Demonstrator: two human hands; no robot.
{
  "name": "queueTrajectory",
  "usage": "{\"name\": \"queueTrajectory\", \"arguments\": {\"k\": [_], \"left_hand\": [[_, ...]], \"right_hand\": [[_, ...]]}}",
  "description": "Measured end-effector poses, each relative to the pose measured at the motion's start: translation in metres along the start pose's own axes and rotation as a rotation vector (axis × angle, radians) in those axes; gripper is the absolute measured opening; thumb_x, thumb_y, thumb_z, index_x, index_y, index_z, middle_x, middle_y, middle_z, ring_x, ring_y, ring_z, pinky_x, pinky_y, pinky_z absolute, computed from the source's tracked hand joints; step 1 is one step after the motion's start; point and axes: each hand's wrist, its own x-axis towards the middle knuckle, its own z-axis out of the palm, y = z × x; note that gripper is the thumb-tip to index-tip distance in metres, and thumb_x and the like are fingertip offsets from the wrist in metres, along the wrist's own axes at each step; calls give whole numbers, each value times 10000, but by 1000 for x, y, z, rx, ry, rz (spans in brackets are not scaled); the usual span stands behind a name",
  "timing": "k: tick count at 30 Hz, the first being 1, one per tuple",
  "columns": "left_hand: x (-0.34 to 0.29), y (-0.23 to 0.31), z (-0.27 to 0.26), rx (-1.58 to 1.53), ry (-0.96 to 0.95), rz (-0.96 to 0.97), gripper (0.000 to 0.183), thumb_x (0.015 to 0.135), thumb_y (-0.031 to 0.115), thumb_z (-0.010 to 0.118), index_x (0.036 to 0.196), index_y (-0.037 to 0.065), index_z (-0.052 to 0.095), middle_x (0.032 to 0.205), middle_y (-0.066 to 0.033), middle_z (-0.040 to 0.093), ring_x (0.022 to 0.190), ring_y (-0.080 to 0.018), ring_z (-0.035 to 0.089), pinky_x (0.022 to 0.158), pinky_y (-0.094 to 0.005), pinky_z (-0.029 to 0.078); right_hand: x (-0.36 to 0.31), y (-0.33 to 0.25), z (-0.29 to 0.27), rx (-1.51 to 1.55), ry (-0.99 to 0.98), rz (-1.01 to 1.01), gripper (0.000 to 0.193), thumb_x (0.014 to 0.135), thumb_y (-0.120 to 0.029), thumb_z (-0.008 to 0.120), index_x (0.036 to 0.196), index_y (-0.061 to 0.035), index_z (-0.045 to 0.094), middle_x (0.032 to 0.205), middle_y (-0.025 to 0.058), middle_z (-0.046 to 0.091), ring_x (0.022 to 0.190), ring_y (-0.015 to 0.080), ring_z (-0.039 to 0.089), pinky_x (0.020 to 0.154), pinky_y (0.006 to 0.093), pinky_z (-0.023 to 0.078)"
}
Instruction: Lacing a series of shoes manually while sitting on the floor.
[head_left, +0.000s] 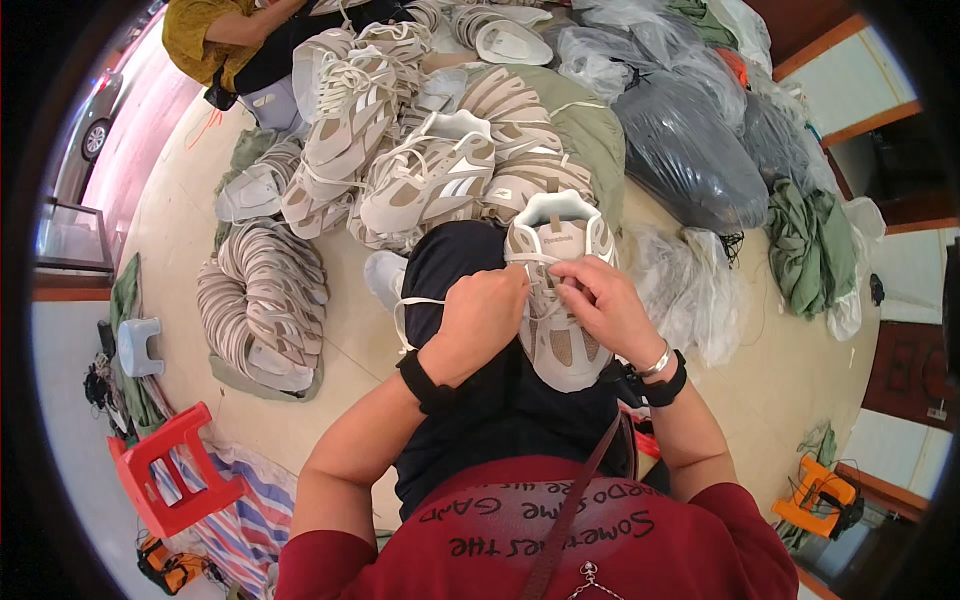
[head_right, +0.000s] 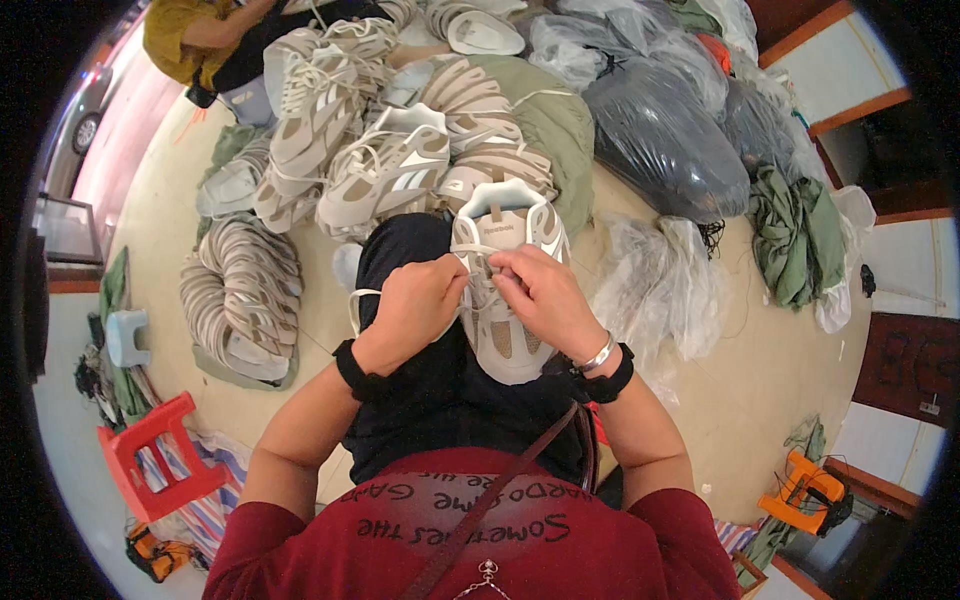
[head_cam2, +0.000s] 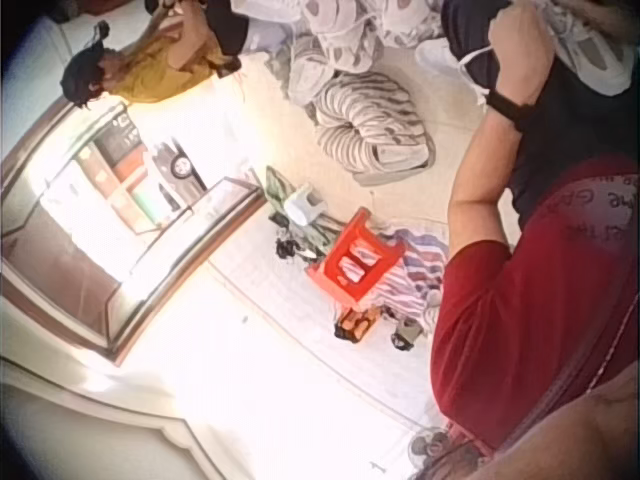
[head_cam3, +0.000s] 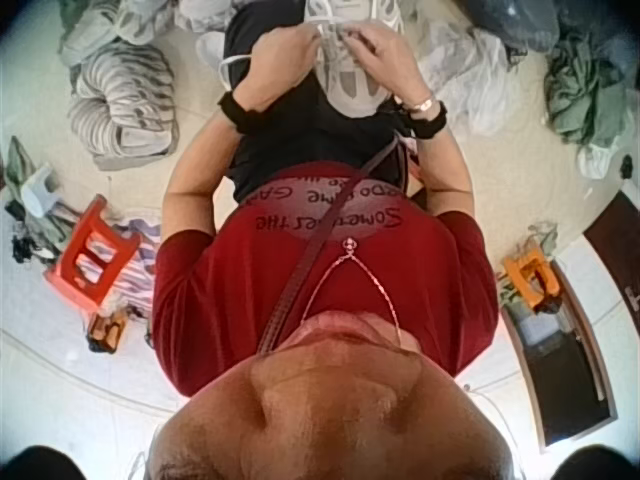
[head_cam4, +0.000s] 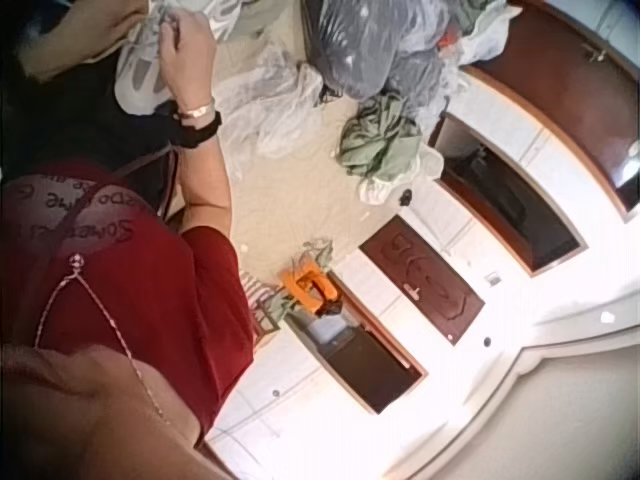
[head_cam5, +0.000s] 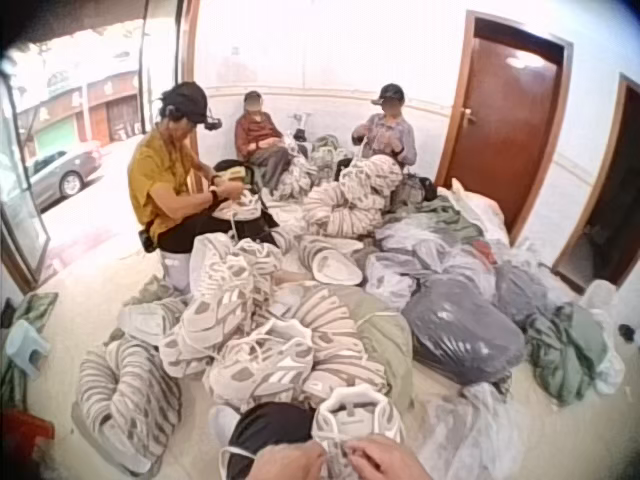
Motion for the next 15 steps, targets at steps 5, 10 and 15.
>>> {"name": "queueTrajectory", "arguments": {"k": [5, 10, 15], "left_hand": [[10, 9, -2, 111, -56, 23, 100, 830, 112, 584, 786, 21, 592, 690, -171, 628, 654, -359, 633, 575, -447, 491], [19, 29, -10, 397, -139, 247, 63, 735, 77, 615, 794, 53, 614, 651, -134, 641, 592, -292, 658, 552, -386, 509], [19, 20, -17, 406, -231, 229, 108, 739, 116, 654, 825, 70, 609, 706, -105, 643, 672, -276, 662, 594, -372, 489]], "right_hand": [[4, 6, -1, -11, -2, -110, 211, 862, -71, 610, 1065, -16, 632, 815, 79, 555, 677, 187, 535, 623, 297, 433], [9, 8, -6, -48, -122, -98, 195, 868, -111, 591, 1042, -30, 624, 885, 131, 602, 833, 303, 601, 740, 368, 478], [6, 13, -6, 67, -124, -82, 192, 868, -102, 582, 1038, -31, 634, 881, 130, 603, 829, 295, 604, 741, 362, 478]]}}
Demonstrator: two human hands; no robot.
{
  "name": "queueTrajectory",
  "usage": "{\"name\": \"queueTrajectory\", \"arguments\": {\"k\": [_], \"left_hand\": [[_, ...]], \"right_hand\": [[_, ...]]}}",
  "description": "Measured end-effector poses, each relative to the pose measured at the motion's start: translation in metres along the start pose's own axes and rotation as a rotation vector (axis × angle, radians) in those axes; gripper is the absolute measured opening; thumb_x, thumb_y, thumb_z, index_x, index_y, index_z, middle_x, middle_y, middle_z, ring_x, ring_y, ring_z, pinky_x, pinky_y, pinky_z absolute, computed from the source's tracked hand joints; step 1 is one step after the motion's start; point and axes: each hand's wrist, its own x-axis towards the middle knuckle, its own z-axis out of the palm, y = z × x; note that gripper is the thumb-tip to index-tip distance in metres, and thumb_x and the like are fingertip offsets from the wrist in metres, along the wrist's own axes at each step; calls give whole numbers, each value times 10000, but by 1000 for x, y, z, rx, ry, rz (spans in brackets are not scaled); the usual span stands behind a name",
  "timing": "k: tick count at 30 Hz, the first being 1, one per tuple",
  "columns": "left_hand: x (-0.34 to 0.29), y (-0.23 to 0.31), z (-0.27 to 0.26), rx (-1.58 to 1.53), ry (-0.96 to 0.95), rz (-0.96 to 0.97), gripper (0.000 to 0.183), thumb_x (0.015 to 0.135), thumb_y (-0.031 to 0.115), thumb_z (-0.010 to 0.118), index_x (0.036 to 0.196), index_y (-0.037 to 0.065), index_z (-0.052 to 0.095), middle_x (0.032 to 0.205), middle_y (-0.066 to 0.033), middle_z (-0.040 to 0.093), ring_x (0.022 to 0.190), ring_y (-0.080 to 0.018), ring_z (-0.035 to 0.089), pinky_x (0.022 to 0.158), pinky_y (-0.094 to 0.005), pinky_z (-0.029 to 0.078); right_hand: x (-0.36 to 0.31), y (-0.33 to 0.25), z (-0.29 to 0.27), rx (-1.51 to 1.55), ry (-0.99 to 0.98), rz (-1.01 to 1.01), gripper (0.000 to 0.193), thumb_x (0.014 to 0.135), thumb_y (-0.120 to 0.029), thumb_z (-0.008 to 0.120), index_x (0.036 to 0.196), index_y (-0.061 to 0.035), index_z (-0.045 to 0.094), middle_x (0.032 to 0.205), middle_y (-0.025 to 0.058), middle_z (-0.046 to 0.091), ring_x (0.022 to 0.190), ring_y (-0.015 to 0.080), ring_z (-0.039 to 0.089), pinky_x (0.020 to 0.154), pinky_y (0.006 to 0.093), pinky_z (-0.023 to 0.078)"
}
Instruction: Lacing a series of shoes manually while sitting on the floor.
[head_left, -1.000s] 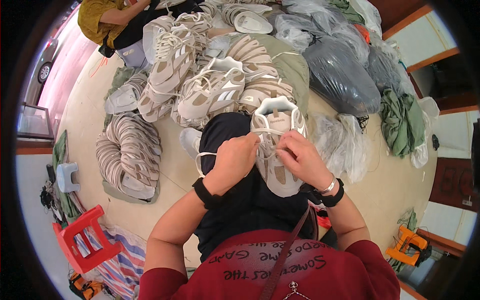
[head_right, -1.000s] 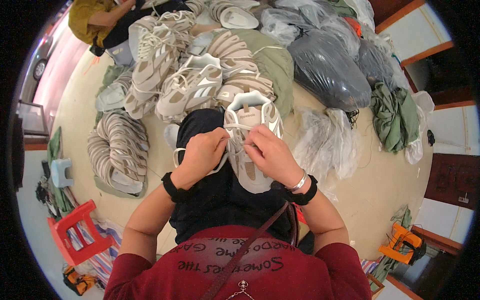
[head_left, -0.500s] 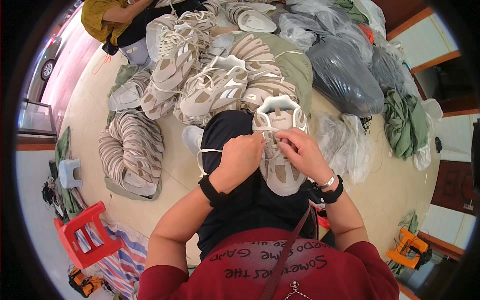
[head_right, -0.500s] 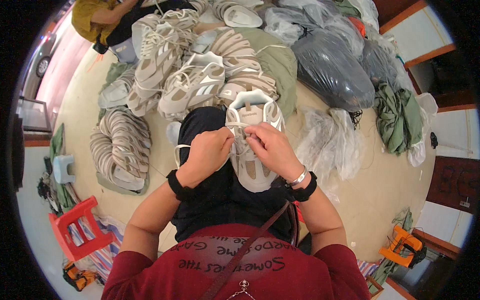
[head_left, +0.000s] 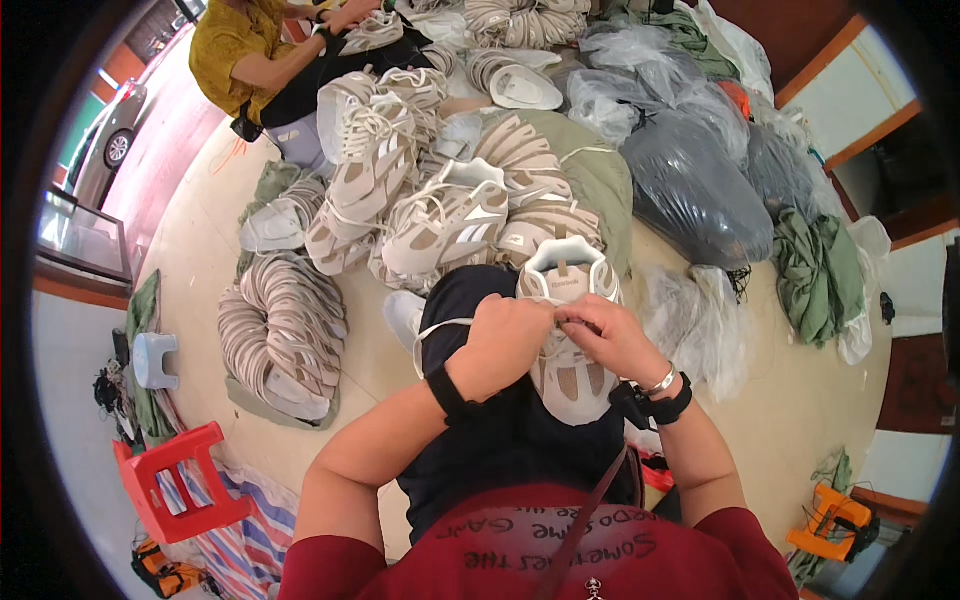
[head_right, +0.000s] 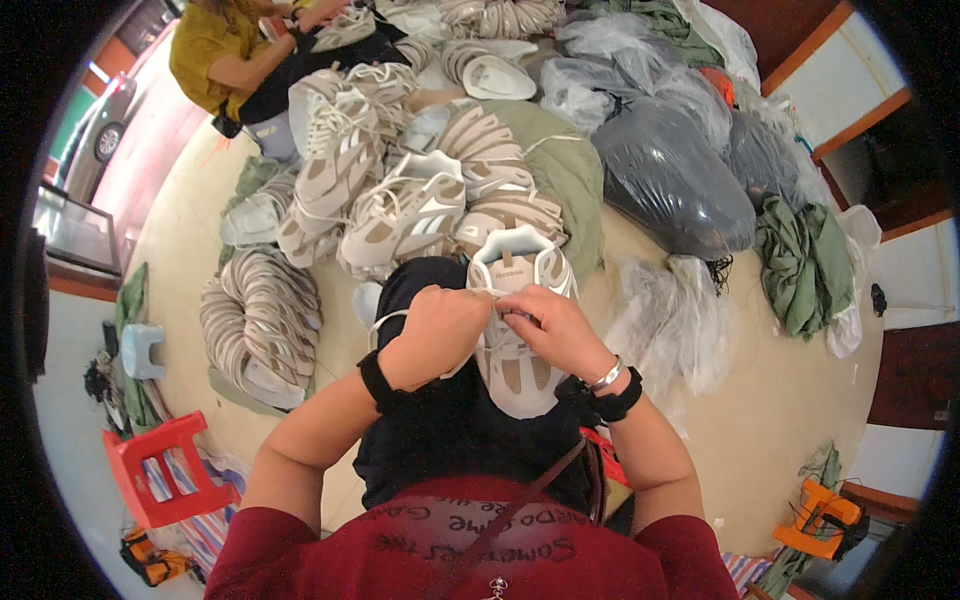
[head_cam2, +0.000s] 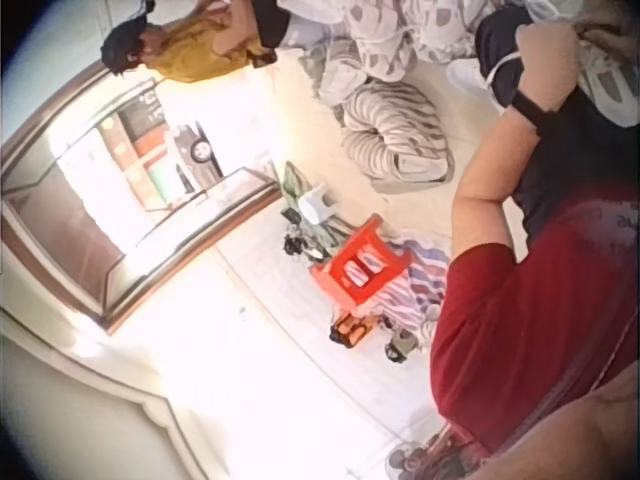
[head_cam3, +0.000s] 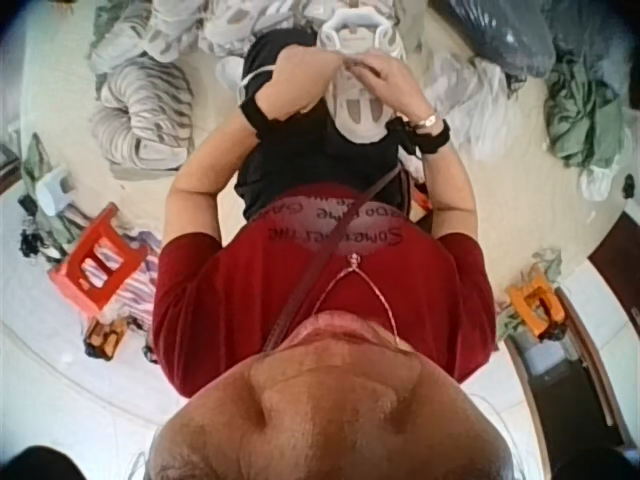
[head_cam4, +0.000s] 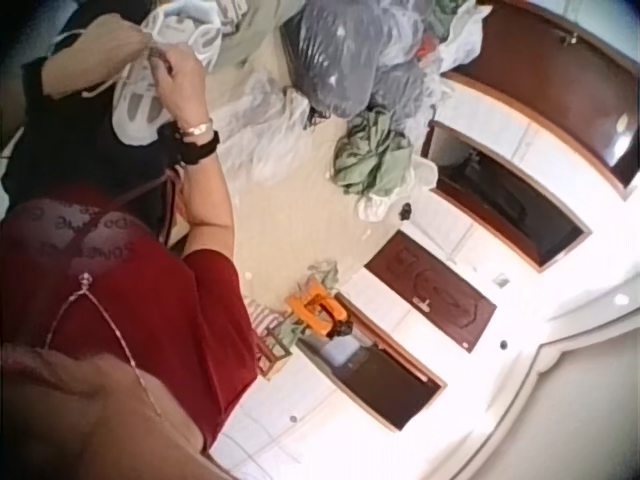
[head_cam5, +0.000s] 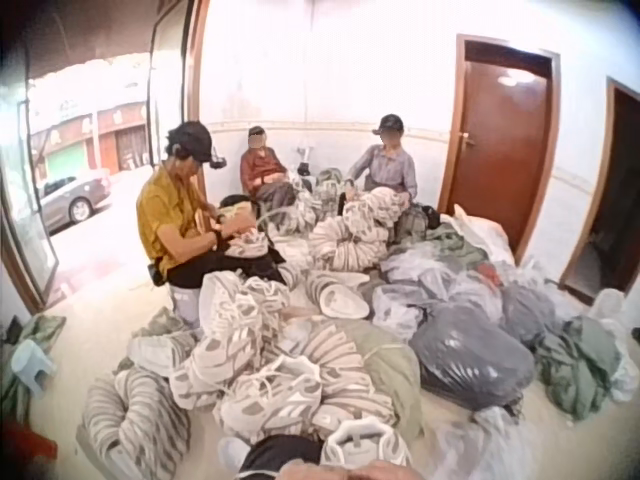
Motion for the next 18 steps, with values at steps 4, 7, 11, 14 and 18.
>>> {"name": "queueTrajectory", "arguments": {"k": [4, 7, 11, 14, 18], "left_hand": [[3, -9, -13, -64, 189, -104, 474, 625, 230, 812, 1003, 94, 562, 994, -97, 581, 946, -291, 588, 768, -402, 428], [9, -31, -10, -164, 307, 69, 593, 619, 215, 821, 1131, 103, 544, 1145, -129, 541, 1011, -328, 572, 847, -424, 438], [13, -50, -14, -430, 20, 127, 538, 644, 166, 810, 1099, 98, 531, 1152, -131, 523, 1001, -370, 556, 841, -423, 455], [11, -53, -14, -528, 25, 182, 451, 675, 119, 788, 1032, 84, 515, 1088, -133, 530, 976, -367, 556, 798, -407, 461], [9, -51, -3, -507, 60, 168, 422, 679, 150, 785, 977, 68, 497, 980, -129, 535, 884, -359, 567, 728, -411, 456]], "right_hand": [[-2, 7, 1, -11, 19, -23, 198, 868, -92, 573, 1046, -34, 638, 874, 110, 594, 790, 255, 594, 714, 339, 474], [2, 11, 1, -29, 24, -65, 197, 867, -82, 569, 1044, -35, 641, 864, 94, 583, 764, 229, 583, 693, 321, 466], [4, 5, 0, 23, 2, 43, 194, 867, -112, 570, 1029, -51, 658, 869, 117, 626, 789, 255, 618, 706, 341, 484], [7, -3, 0, 171, -16, 207, 183, 887, -128, 565, 1010, -47, 672, 846, 96, 650, 656, 189, 622, 598, 303, 487], [9, 0, 3, 237, -37, 262, 191, 914, -148, 553, 1000, -40, 684, 804, 63, 655, 474, 106, 562, 454, 254, 450]]}}
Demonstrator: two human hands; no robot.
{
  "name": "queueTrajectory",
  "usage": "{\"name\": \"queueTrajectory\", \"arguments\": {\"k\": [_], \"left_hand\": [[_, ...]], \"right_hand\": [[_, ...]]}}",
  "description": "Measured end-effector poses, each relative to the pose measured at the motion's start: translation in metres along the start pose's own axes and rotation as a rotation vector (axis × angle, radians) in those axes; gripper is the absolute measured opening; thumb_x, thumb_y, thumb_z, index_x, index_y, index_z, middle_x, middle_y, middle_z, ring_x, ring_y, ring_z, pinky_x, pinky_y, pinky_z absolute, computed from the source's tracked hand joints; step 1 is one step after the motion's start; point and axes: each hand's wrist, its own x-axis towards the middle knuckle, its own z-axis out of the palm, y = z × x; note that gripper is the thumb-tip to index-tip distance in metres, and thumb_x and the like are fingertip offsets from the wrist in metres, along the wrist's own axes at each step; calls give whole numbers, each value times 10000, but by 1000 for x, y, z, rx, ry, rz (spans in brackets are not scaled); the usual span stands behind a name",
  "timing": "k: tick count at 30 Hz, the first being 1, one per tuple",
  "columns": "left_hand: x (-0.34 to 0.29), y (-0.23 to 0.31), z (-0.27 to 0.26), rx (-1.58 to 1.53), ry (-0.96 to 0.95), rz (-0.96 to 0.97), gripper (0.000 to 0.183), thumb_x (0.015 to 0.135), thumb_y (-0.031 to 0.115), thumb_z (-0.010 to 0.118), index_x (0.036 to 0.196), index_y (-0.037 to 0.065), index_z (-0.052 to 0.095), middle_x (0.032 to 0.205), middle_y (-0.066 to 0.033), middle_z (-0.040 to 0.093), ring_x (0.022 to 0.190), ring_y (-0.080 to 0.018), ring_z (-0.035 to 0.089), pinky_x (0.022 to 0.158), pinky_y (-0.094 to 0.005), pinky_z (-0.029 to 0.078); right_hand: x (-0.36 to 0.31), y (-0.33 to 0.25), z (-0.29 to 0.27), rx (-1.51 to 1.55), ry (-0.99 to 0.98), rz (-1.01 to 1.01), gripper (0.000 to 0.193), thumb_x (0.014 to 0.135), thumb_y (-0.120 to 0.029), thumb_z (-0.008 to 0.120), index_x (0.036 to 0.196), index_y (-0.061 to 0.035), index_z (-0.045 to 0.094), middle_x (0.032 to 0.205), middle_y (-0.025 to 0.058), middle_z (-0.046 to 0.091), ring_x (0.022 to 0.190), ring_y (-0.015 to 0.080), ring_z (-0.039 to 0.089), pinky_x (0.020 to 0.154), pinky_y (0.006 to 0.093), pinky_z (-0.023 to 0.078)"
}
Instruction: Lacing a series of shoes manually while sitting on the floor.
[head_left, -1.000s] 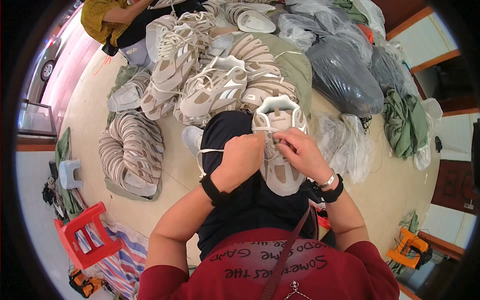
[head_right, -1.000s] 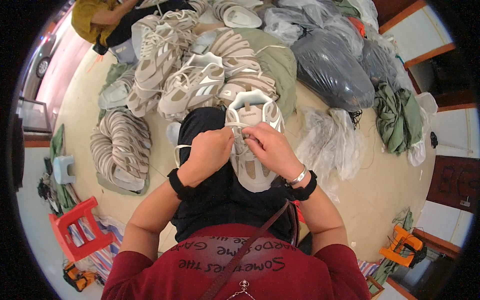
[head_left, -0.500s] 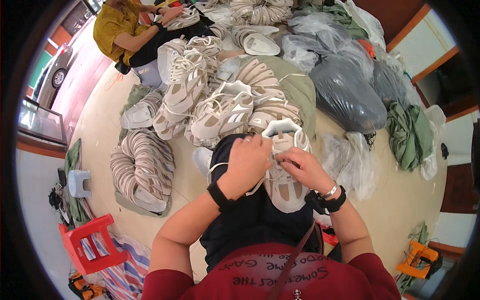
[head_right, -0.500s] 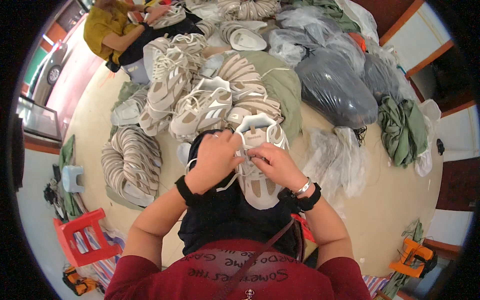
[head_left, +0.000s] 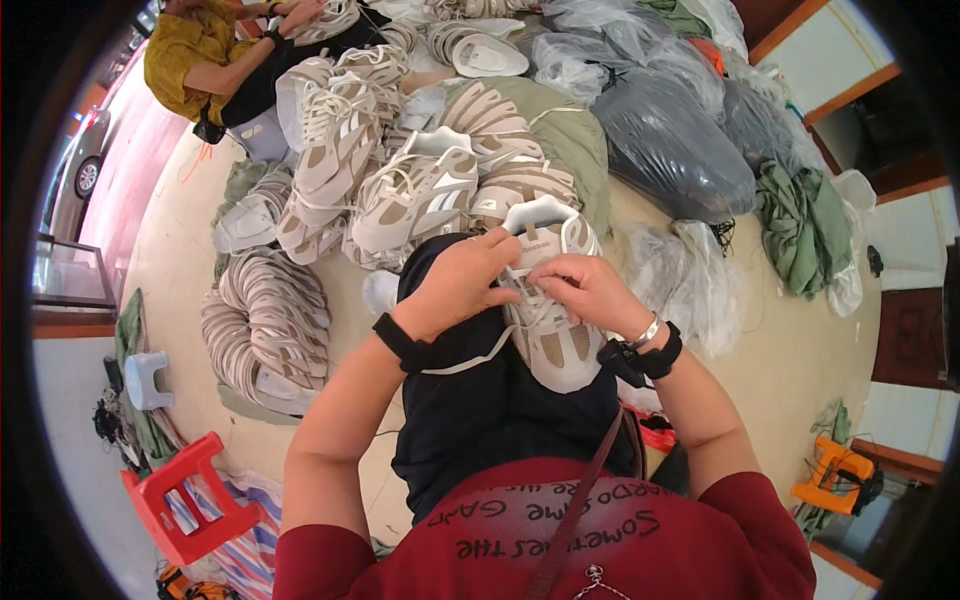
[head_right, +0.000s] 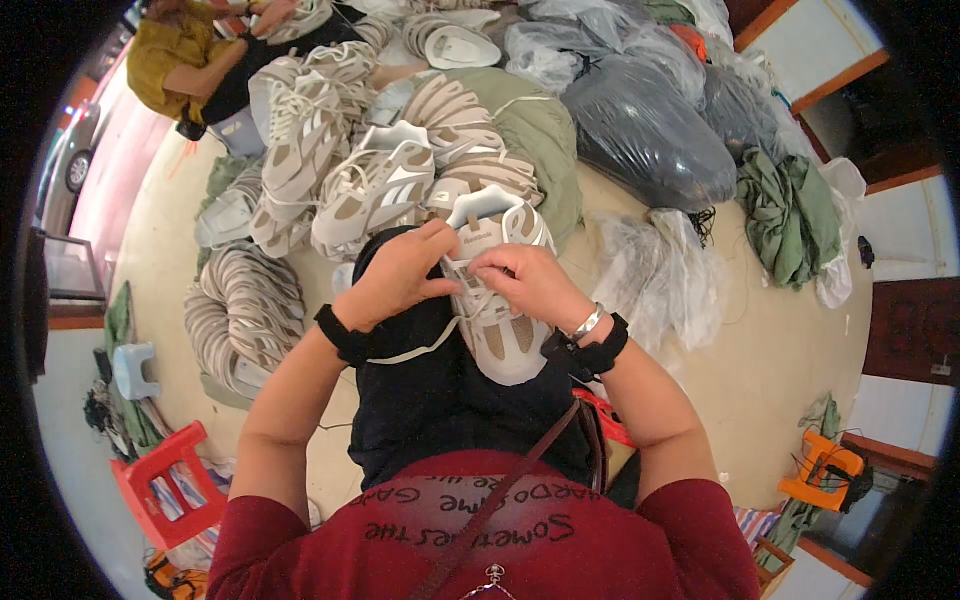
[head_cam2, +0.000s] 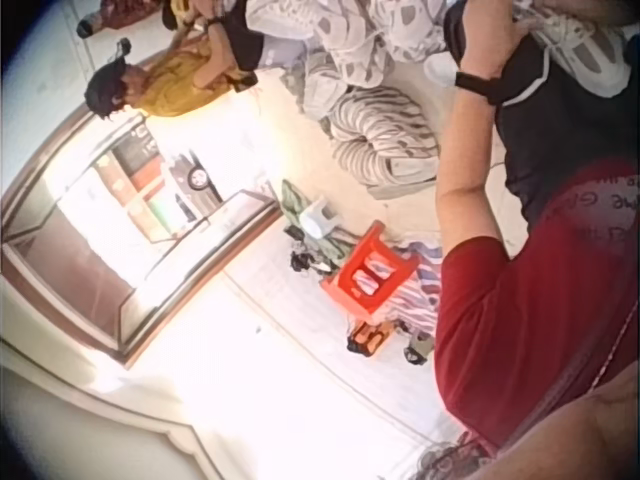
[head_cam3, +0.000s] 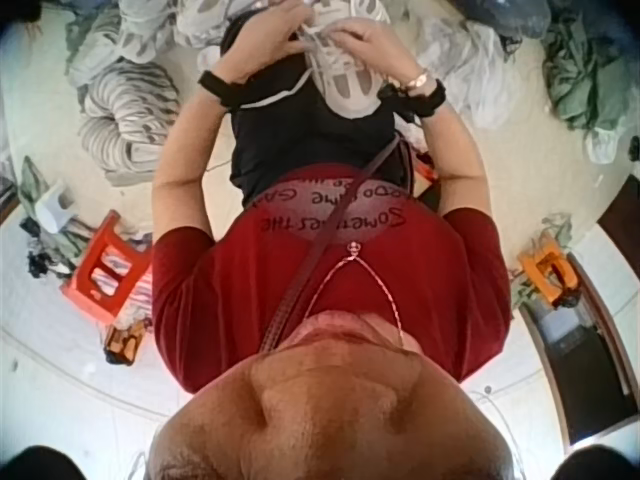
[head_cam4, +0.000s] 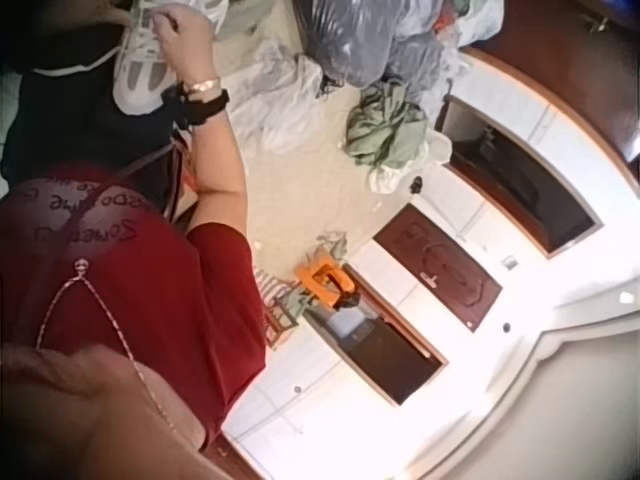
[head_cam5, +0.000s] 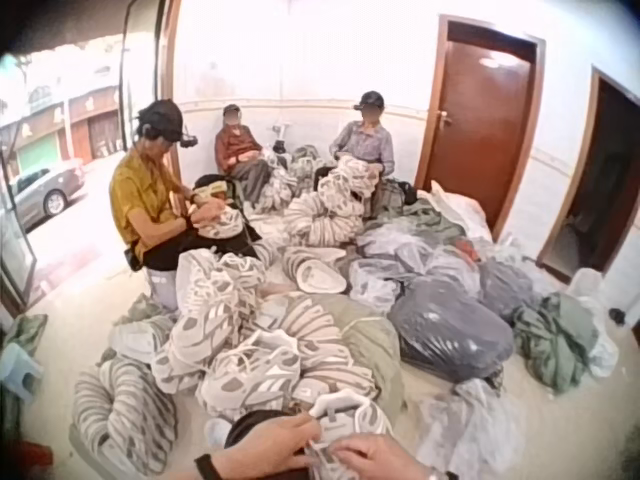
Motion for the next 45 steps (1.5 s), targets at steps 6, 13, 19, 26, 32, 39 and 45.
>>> {"name": "queueTrajectory", "arguments": {"k": [6, 13, 19, 26, 32, 39, 45], "left_hand": [[-5, -6, 4, 27, 39, 43, 412, 687, 185, 779, 954, 61, 492, 924, -126, 532, 831, -359, 566, 687, -415, 448], [-9, -5, 4, 39, 75, 38, 410, 687, 161, 776, 965, 59, 493, 945, -126, 538, 853, -360, 573, 709, -418, 455], [-15, -1, 1, 3, 55, -19, 435, 687, 112, 769, 1034, 82, 509, 1018, -127, 540, 908, -361, 577, 753, -423, 462], [-46, 48, 2, 29, 267, -214, 327, 729, 170, 756, 999, 84, 592, 942, -109, 577, 899, -332, 578, 765, -417, 466], [-29, 33, 35, 147, 228, -178, 186, 740, 152, 724, 832, 70, 584, 817, -96, 520, 780, -299, 546, 684, -391, 441], [-21, 33, 5, -874, -126, -620, 74, 898, 100, 601, 897, 26, 608, 715, -21, 609, 574, -77, 529, 506, -225, 410], [-34, 3, -1, -320, -89, -544, 118, 878, 91, 627, 920, -4, 682, 666, 15, 596, 559, -75, 513, 531, -231, 424]], "right_hand": [[9, 2, 9, -491, 49, -370, 174, 850, -167, 580, 958, -90, 693, 839, 91, 640, 756, 264, 628, 662, 373, 508], [15, -7, 20, -751, 14, -266, 117, 861, -180, 538, 858, -88, 610, 837, 97, 600, 778, 310, 619, 664, 438, 496], [-5, -4, -1, -260, -6, -139, 65, 913, -127, 515, 915, -63, 521, 703, 69, 527, 641, 187, 573, 575, 314, 468], [-66, 14, -59, 772, 466, 20, 76, 979, -144, 502, 1003, -85, 543, 920, 52, 601, 638, 90, 547, 511, 229, 458], [-53, 5, -46, 1098, 338, -103, 116, 996, -151, 471, 1071, -86, 532, 1277, 194, 555, 756, 147, 637, 580, 262, 529], [-48, 33, -82, 1412, 457, -303, 170, 981, -87, 482, 1078, 23, 568, 1142, 178, 615, 992, 228, 642, 832, 317, 575], [-111, 85, -203, 1349, 611, -742, 186, 953, -8, 489, 1065, 136, 530, 1105, 217, 599, 1051, 272, 597, 998, 363, 479]]}}
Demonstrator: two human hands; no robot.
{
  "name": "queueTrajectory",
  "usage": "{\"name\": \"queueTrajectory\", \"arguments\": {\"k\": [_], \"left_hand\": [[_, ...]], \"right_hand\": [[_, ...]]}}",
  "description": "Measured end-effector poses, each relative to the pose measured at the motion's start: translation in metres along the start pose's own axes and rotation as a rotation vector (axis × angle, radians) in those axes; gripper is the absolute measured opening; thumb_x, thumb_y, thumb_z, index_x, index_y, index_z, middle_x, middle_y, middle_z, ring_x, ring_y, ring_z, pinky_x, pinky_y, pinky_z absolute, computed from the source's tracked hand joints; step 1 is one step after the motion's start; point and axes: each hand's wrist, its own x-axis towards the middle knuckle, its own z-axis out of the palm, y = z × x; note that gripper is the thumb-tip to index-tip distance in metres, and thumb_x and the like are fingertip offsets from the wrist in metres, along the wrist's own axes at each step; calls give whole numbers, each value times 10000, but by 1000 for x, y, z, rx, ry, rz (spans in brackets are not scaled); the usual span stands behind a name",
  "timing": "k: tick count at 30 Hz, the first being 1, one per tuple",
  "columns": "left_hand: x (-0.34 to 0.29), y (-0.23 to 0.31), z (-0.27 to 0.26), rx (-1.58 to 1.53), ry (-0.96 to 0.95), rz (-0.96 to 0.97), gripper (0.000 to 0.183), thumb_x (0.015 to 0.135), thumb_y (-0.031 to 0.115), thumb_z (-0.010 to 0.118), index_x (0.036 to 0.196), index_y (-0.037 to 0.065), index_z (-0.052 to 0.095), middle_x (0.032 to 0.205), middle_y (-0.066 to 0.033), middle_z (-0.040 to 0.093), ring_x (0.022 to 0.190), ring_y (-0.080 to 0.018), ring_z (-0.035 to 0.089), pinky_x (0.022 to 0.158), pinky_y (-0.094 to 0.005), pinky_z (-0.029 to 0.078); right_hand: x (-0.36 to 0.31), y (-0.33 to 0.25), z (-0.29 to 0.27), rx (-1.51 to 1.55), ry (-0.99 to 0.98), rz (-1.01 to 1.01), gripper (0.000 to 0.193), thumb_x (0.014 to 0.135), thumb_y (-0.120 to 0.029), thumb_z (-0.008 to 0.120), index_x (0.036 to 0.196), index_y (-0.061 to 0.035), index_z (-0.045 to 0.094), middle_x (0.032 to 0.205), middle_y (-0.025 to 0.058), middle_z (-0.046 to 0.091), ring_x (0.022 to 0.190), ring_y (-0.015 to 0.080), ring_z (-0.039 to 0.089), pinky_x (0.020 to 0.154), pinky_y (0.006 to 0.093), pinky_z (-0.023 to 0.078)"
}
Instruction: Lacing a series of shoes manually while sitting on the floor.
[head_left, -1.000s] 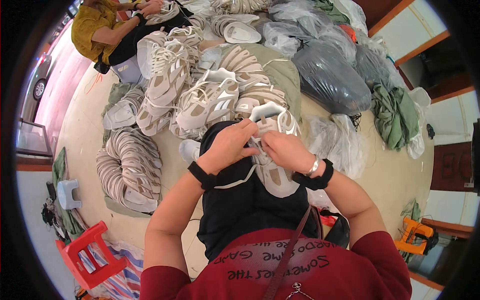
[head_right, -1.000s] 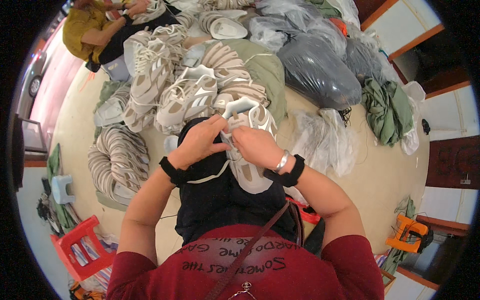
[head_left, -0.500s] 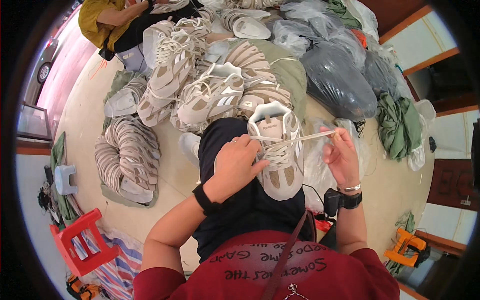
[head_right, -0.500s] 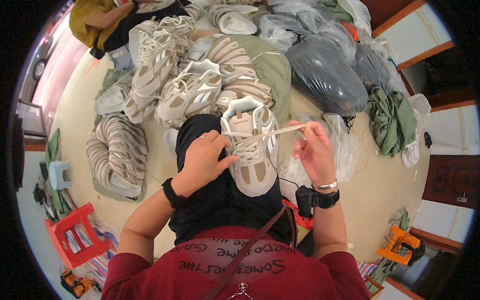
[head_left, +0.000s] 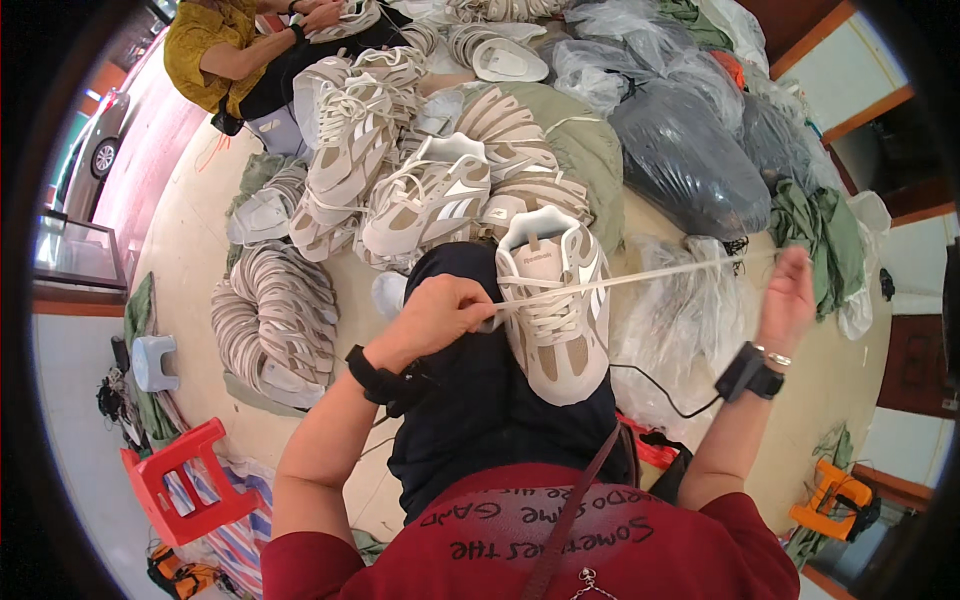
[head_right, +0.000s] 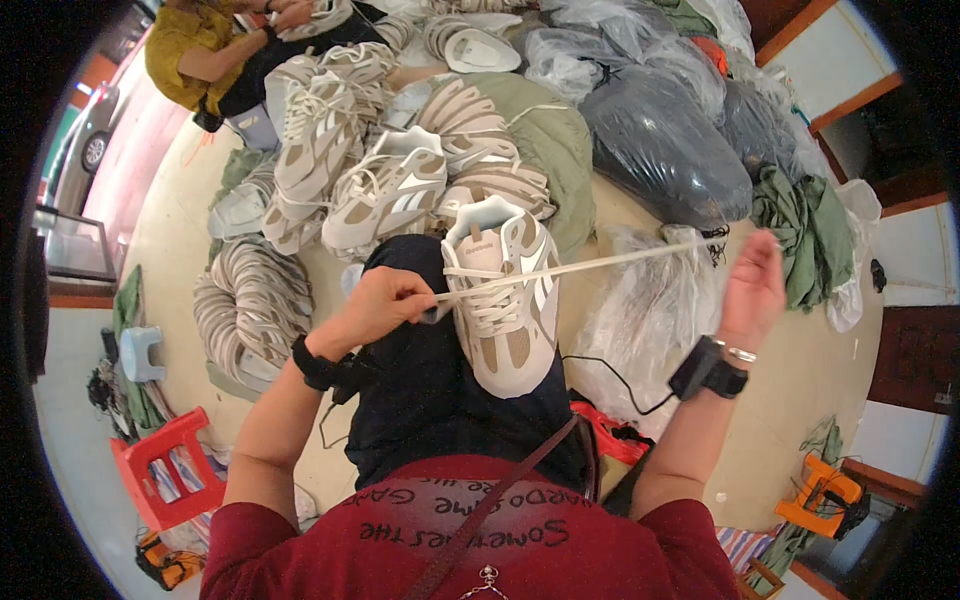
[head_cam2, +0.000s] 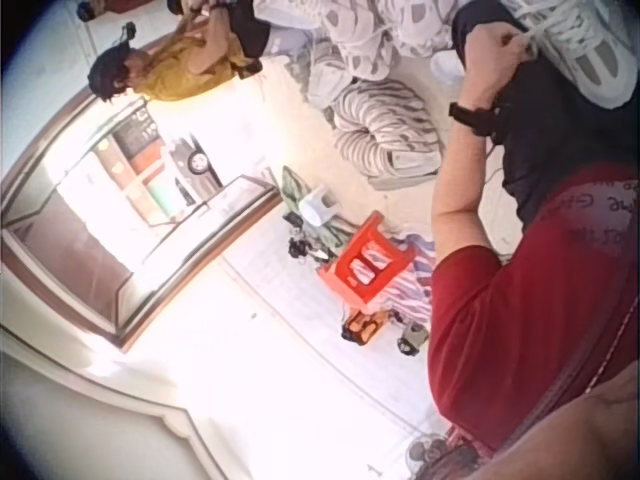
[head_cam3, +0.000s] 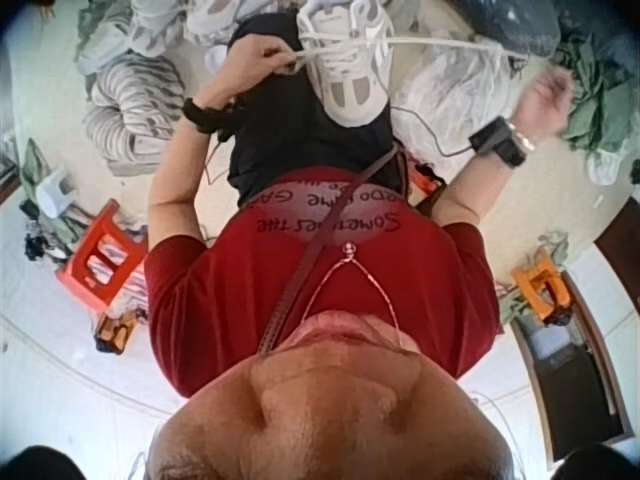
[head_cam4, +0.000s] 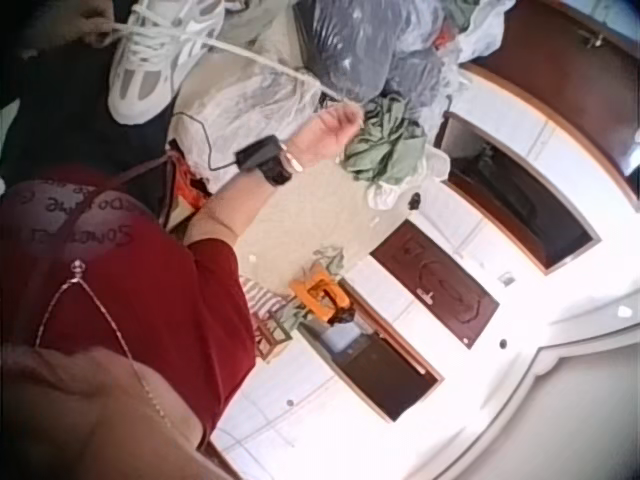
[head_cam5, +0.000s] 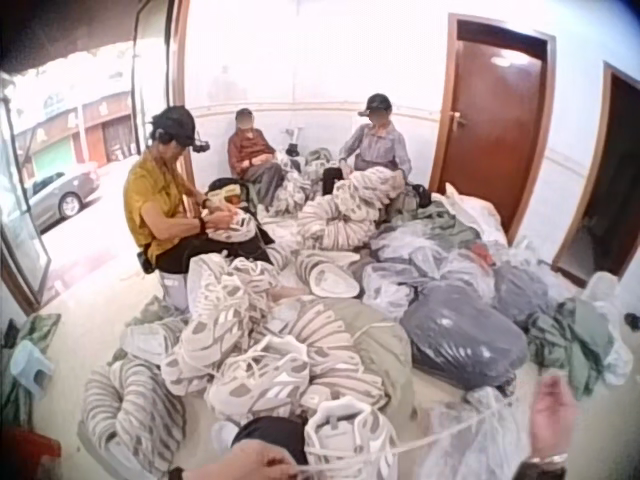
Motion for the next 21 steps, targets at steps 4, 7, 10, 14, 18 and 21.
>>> {"name": "queueTrajectory", "arguments": {"k": [4, 7, 10, 14, 18, 21], "left_hand": [[4, 2, -4, -129, -29, 99, 82, 868, 82, 644, 910, 18, 672, 823, 7, 589, 718, -61, 519, 635, -215, 420], [7, 1, -1, -207, -83, 160, 77, 825, 82, 688, 882, 39, 658, 953, -2, 552, 801, -92, 519, 703, -233, 429], [5, -4, 1, -5, -63, 351, 137, 783, 94, 719, 880, 37, 640, 956, -31, 560, 802, -145, 537, 720, -270, 452], [-5, 20, 8, 83, 103, 274, 215, 742, 110, 742, 913, 50, 628, 948, -68, 556, 872, -212, 548, 756, -310, 463], [-2, 27, 23, 251, 232, 462, 216, 715, 114, 749, 886, 59, 628, 929, -95, 559, 898, -290, 545, 786, -360, 453], [-1, 15, 22, 359, 303, 420, 168, 718, 108, 733, 836, 64, 622, 930, -102, 563, 889, -322, 537, 781, -399, 440]], "right_hand": [[1, -93, -48, -205, 149, -299, 209, 956, -10, 470, 1086, 152, 497, 1119, 219, 579, 1056, 306, 586, 1018, 391, 469], [-15, -113, -64, -317, 359, -474, 226, 952, -16, 474, 1106, 150, 479, 1152, 216, 556, 1079, 319, 571, 1016, 400, 470], [-30, -85, -63, -641, 430, -409, 273, 939, -38, 512, 1165, 108, 464, 1176, 207, 535, 1097, 310, 563, 982, 390, 485], [-59, 26, 1, -1508, 455, -170, 401, 892, -28, 577, 1275, -1, 464, 1236, 106, 512, 1021, 205, 588, 848, 312, 511], [-78, 98, 3, -1604, -226, 121, 314, 855, -54, 618, 1167, -62, 585, 1259, 63, 504, 996, 160, 562, 759, 287, 508], [-90, 150, 74, -1639, -417, 240, 317, 815, -68, 647, 1126, -58, 587, 1193, 104, 518, 964, 196, 568, 752, 286, 495]]}}
